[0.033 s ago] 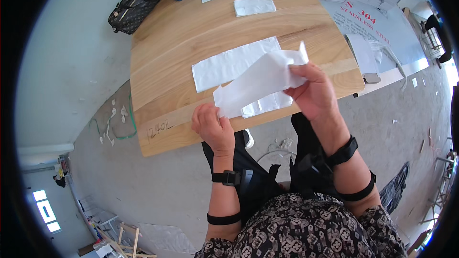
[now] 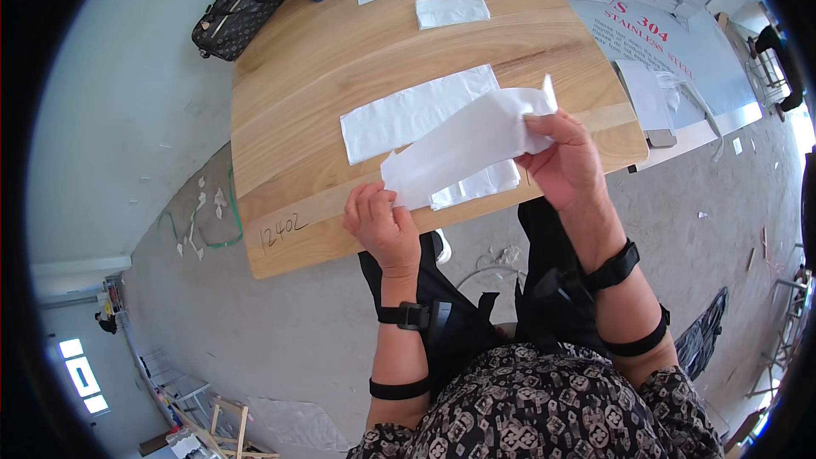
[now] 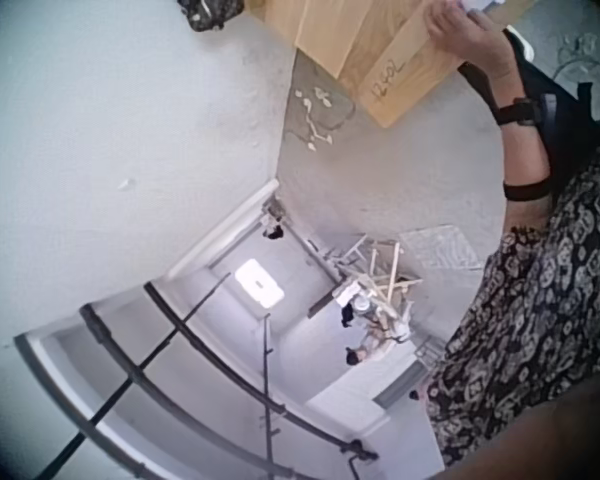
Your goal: The worker is folding and stacking white plastic strips on a wooden workbench.
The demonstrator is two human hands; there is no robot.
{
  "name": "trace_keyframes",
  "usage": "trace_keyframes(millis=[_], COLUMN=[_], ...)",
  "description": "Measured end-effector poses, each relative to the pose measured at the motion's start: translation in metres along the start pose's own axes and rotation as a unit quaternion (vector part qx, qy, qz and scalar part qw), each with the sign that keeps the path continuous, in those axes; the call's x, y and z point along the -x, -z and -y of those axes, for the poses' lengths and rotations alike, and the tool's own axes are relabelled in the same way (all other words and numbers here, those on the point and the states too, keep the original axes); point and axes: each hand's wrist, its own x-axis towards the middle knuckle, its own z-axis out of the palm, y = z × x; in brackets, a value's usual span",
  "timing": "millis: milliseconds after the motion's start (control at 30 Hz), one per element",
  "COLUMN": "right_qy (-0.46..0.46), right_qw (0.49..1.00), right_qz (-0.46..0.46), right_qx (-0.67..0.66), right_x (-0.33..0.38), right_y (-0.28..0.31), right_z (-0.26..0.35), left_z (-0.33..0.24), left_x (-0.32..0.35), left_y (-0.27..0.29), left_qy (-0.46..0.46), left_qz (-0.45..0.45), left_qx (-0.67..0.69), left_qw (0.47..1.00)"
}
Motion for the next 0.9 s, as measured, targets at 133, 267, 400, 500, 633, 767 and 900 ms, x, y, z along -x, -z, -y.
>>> trace_keyframes(millis=[133, 267, 400, 500, 633, 767, 900], right_qy=[0.046, 0.058, 0.086, 0.143, 0.403, 0.354, 0.288], right_qw=[0.995, 0.975, 0.944, 0.818, 0.502, 0.476, 0.493], right_qz=[-0.068, -0.109, -0.141, -0.150, -0.108, 0.186, 0.203], right_qx=[0.065, 0.186, 0.284, 0.537, 0.758, 0.783, 0.795], right_x=[-0.008, -0.017, -0.017, -0.009, 0.009, 0.018, 0.011], right_y=[0.041, 0.079, 0.086, 0.072, 0.036, 0.021, 0.012], right_z=[0.013, 0.009, 0.003, 0.006, -0.011, -0.063, -0.090], left_z=[-0.019, -0.022, -0.019, -0.014, -0.012, -0.014, -0.017], left_x=[-0.003, -0.002, -0.001, -0.001, 0.000, -0.001, -0.004], left_y=[-0.008, -0.011, -0.013, -0.012, -0.009, -0.012, -0.010], left_qy=[-0.050, -0.056, -0.049, -0.046, -0.041, -0.046, -0.047], left_qz=[-0.017, -0.001, 0.000, 0.004, 0.019, 0.007, 0.019], left_qx=[-0.003, -0.020, -0.012, -0.015, 0.004, 0.002, 0.010], left_qw=[0.999, 0.998, 0.999, 0.999, 0.999, 0.999, 0.999])
